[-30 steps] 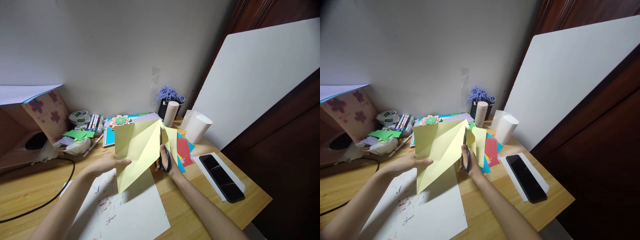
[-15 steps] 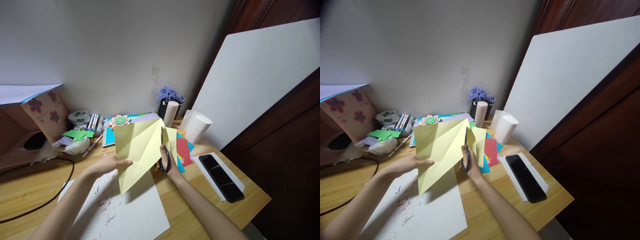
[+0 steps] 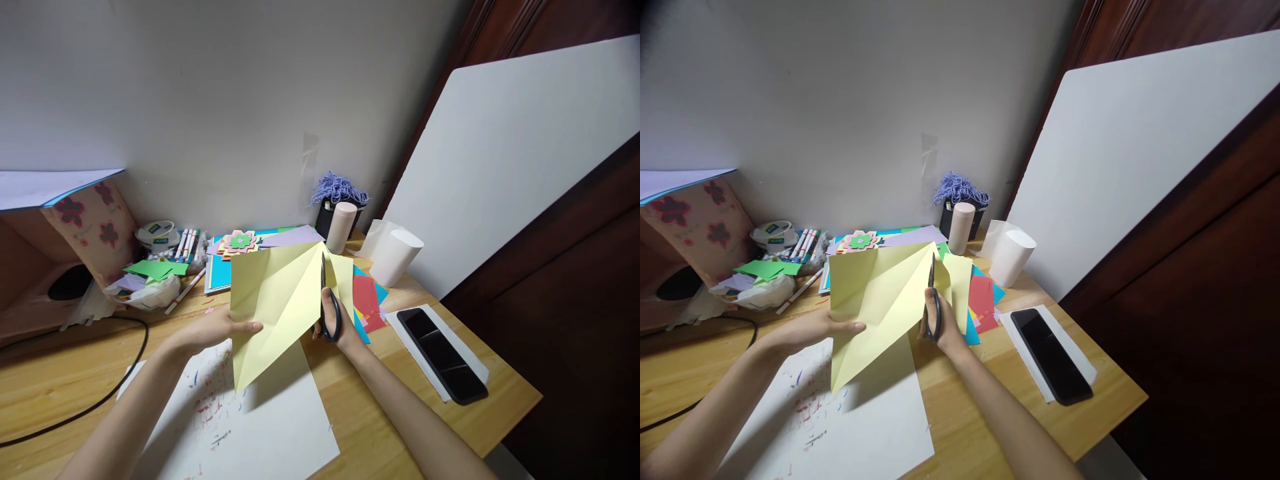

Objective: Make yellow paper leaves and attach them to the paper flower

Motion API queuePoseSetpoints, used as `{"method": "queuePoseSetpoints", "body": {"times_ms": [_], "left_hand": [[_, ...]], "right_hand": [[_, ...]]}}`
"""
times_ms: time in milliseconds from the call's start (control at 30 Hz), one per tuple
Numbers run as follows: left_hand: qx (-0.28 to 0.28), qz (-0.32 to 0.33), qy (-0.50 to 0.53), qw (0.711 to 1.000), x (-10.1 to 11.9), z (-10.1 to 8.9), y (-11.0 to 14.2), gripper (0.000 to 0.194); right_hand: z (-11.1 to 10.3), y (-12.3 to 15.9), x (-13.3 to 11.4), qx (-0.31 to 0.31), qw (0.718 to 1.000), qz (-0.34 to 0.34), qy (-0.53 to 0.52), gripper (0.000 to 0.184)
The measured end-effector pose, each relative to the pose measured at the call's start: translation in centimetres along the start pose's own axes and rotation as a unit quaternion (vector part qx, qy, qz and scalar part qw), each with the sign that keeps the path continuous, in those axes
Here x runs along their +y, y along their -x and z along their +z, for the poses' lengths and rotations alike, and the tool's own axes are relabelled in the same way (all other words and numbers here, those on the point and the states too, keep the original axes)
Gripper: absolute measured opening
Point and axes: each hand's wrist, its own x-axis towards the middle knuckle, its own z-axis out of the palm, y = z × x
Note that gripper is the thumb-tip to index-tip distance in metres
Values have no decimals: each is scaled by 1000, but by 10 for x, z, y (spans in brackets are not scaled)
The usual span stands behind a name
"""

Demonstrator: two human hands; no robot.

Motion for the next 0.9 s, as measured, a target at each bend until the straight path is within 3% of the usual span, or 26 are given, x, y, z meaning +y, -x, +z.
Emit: {"method": "queuePoseSetpoints", "body": {"times_ms": [900], "left_hand": [[-5, 9, -21, 1000, 2, -1, 1, 48]], "right_hand": [[-2, -3, 1, 18, 1000, -7, -8, 61]]}}
